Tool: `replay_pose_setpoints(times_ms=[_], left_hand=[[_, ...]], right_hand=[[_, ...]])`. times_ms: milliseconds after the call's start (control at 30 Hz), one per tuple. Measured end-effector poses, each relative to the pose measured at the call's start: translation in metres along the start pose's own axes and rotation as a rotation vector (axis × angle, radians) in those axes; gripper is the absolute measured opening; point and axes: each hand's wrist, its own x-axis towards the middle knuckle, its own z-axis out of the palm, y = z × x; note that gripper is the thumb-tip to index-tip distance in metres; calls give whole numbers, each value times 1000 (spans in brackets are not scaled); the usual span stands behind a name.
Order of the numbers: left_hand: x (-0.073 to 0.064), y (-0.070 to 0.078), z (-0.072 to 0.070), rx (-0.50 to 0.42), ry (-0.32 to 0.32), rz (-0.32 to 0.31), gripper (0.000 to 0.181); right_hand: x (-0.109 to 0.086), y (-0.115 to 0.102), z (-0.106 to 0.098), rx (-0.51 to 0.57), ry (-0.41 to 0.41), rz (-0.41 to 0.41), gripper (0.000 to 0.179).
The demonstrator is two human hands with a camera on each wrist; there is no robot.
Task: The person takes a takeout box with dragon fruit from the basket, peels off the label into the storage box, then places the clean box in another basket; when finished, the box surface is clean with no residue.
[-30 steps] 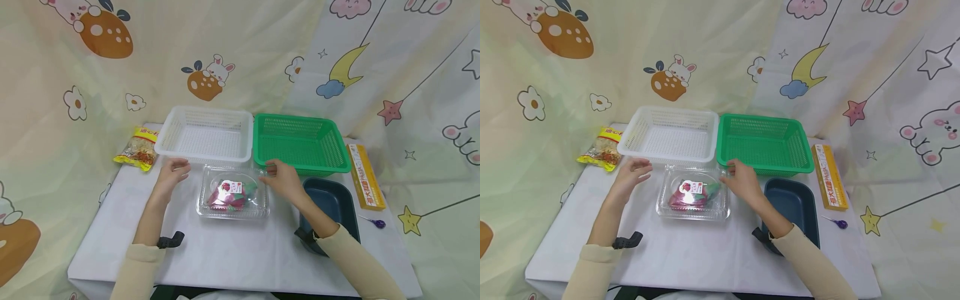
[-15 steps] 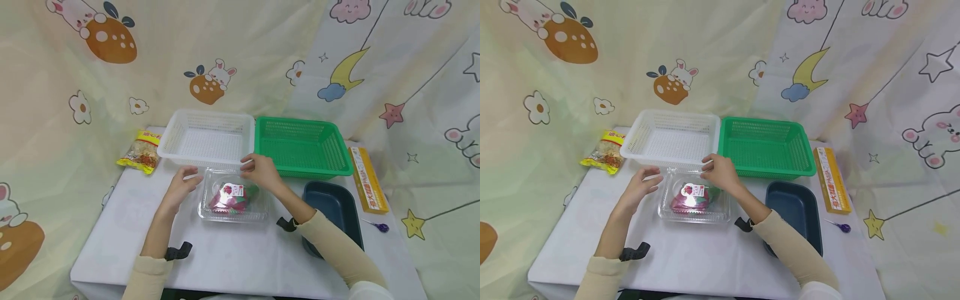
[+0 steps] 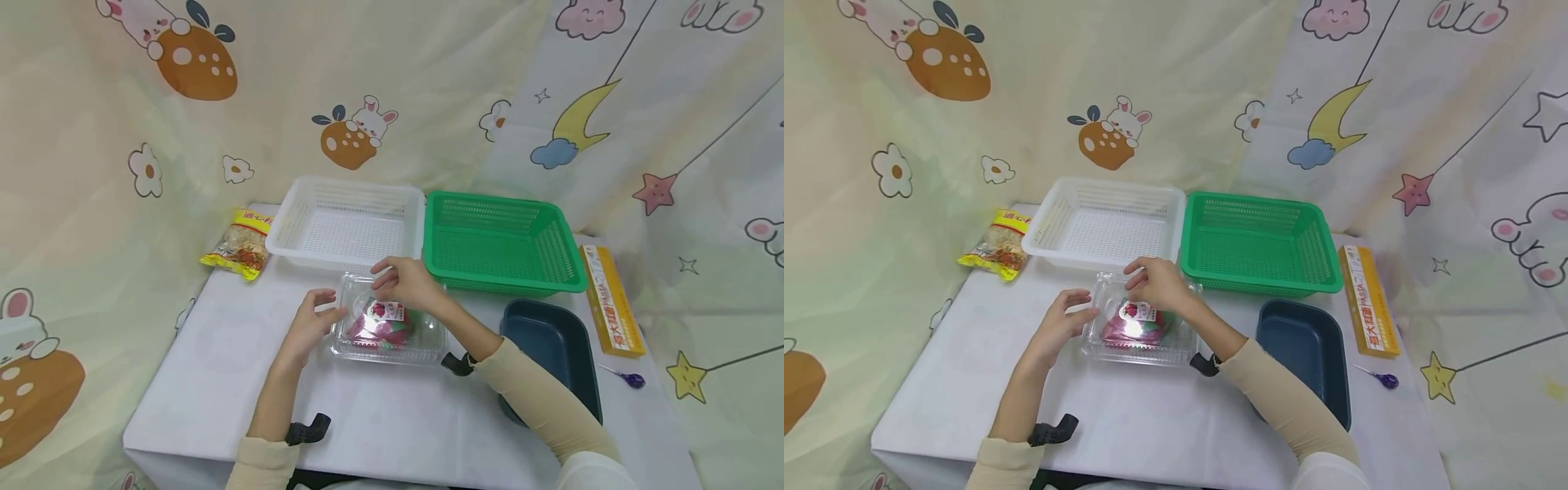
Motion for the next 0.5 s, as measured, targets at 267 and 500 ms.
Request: replay_pose_setpoints(times_ms=[267,500], left_hand=[[-2,-7,9,13,37,-18,66],[-3,-6,11,-11,52,-12,67]], right_hand=[[3,-3,4,-125,-13,-1,38],[4,-4,5,-109,-53,-5,39]])
